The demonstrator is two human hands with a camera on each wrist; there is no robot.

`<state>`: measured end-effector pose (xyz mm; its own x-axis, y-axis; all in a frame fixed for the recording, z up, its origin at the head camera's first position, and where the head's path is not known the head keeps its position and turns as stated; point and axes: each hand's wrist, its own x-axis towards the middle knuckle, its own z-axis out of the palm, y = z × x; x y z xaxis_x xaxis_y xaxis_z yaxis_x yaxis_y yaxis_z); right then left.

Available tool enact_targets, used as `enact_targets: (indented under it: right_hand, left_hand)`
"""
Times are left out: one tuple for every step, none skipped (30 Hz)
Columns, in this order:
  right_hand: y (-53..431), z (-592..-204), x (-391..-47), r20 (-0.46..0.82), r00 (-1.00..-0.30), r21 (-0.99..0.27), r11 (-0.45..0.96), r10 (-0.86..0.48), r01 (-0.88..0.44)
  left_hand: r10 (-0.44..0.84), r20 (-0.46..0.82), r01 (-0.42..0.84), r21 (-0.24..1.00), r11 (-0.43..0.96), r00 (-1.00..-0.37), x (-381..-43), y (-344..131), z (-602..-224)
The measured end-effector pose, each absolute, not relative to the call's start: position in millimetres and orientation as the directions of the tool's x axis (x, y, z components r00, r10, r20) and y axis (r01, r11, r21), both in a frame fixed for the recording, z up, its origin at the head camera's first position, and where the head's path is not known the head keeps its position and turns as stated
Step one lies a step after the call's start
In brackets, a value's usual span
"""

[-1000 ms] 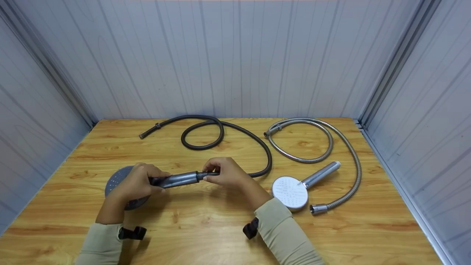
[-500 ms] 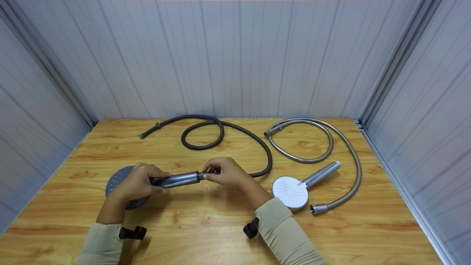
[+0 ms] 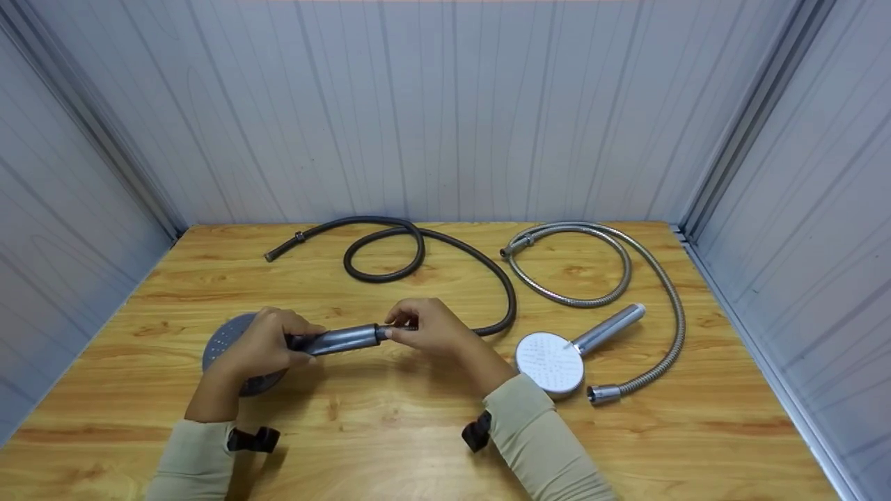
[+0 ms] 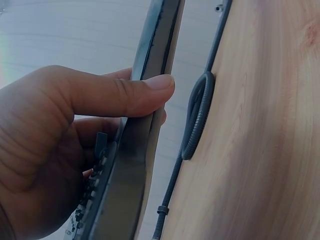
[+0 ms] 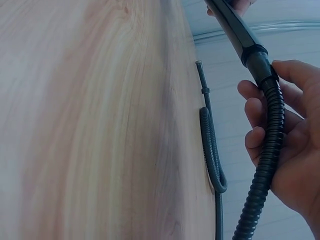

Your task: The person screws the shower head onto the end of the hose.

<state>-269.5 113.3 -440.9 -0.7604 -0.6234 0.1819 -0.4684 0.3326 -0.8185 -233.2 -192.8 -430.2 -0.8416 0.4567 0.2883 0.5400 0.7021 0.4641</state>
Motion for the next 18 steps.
enact_targets:
  right_hand:
    - [113.3,-441.5,-269.7,0.191,-0.759,-0.814,0.333,-0.622,-0.477]
    - [113.3,-442.1,-269.8,0.198,-0.758,-0.811,0.330,-0.621,-0.483]
    - [113.3,-442.6,-269.7,0.204,-0.757,-0.813,0.323,-0.620,-0.484]
    - [113.5,-443.2,-269.8,0.210,-0.756,-0.813,0.319,-0.620,-0.487]
    - [113.6,-443.6,-269.8,0.217,-0.755,-0.812,0.316,-0.619,-0.492]
    - [113.7,-444.1,-269.9,0.223,-0.753,-0.810,0.313,-0.619,-0.497]
    - [113.7,-444.0,-269.5,0.227,-0.752,-0.807,0.313,-0.619,-0.501]
    - [113.7,-443.8,-269.2,0.228,-0.752,-0.808,0.311,-0.618,-0.501]
    - [113.7,-443.7,-269.0,0.230,-0.752,-0.808,0.310,-0.617,-0.501]
    - [113.6,-443.6,-268.7,0.231,-0.752,-0.807,0.311,-0.617,-0.502]
    - [113.4,-443.4,-268.4,0.231,-0.753,-0.809,0.308,-0.616,-0.500]
    - [113.4,-443.3,-268.2,0.231,-0.754,-0.811,0.306,-0.615,-0.498]
    - [113.3,-443.0,-267.9,0.230,-0.755,-0.813,0.304,-0.614,-0.496]
    - [113.2,-442.8,-267.6,0.231,-0.755,-0.816,0.300,-0.614,-0.494]
    - [113.1,-442.5,-267.4,0.233,-0.754,-0.818,0.296,-0.615,-0.494]
    - [113.0,-442.3,-267.1,0.234,-0.752,-0.818,0.294,-0.616,-0.495]
    - [112.9,-442.2,-266.9,0.236,-0.751,-0.818,0.291,-0.616,-0.496]
    - [112.9,-442.2,-266.7,0.238,-0.750,-0.818,0.288,-0.617,-0.498]
  left_hand:
    - [0.453,0.284,0.534,0.469,0.703,-0.845,-233.4,-192.9,-430.6]
    - [0.449,0.278,0.528,0.474,0.705,-0.849,-233.2,-192.9,-430.5]
    - [0.446,0.272,0.522,0.479,0.705,-0.852,-233.0,-192.9,-430.4]
    - [0.442,0.267,0.516,0.485,0.706,-0.856,-232.6,-192.7,-429.9]
    - [0.441,0.263,0.512,0.489,0.706,-0.858,-232.5,-192.6,-429.9]
    - [0.440,0.261,0.510,0.492,0.705,-0.859,-232.3,-192.5,-429.8]
    - [0.440,0.261,0.511,0.494,0.703,-0.859,-232.3,-192.4,-429.8]
    - [0.441,0.261,0.511,0.496,0.702,-0.859,-232.1,-192.2,-429.4]
    - [0.442,0.265,0.514,0.496,0.700,-0.857,-232.2,-192.2,-429.5]
    - [0.443,0.268,0.517,0.496,0.698,-0.855,-232.3,-192.2,-429.5]
    - [0.444,0.273,0.520,0.496,0.695,-0.854,-232.4,-192.3,-429.6]
    - [0.444,0.278,0.524,0.495,0.694,-0.851,-232.5,-192.4,-429.8]
    - [0.448,0.284,0.530,0.493,0.690,-0.848,-232.7,-192.5,-430.0]
    - [0.452,0.291,0.537,0.490,0.687,-0.843,-232.9,-192.8,-430.3]
    - [0.454,0.295,0.541,0.489,0.684,-0.841,-233.2,-193.0,-430.6]
    - [0.456,0.298,0.544,0.488,0.683,-0.839,-233.3,-193.1,-430.6]
    - [0.457,0.299,0.546,0.487,0.682,-0.838,-233.4,-193.3,-430.8]
    - [0.460,0.299,0.548,0.485,0.681,-0.836,-233.5,-193.4,-430.8]
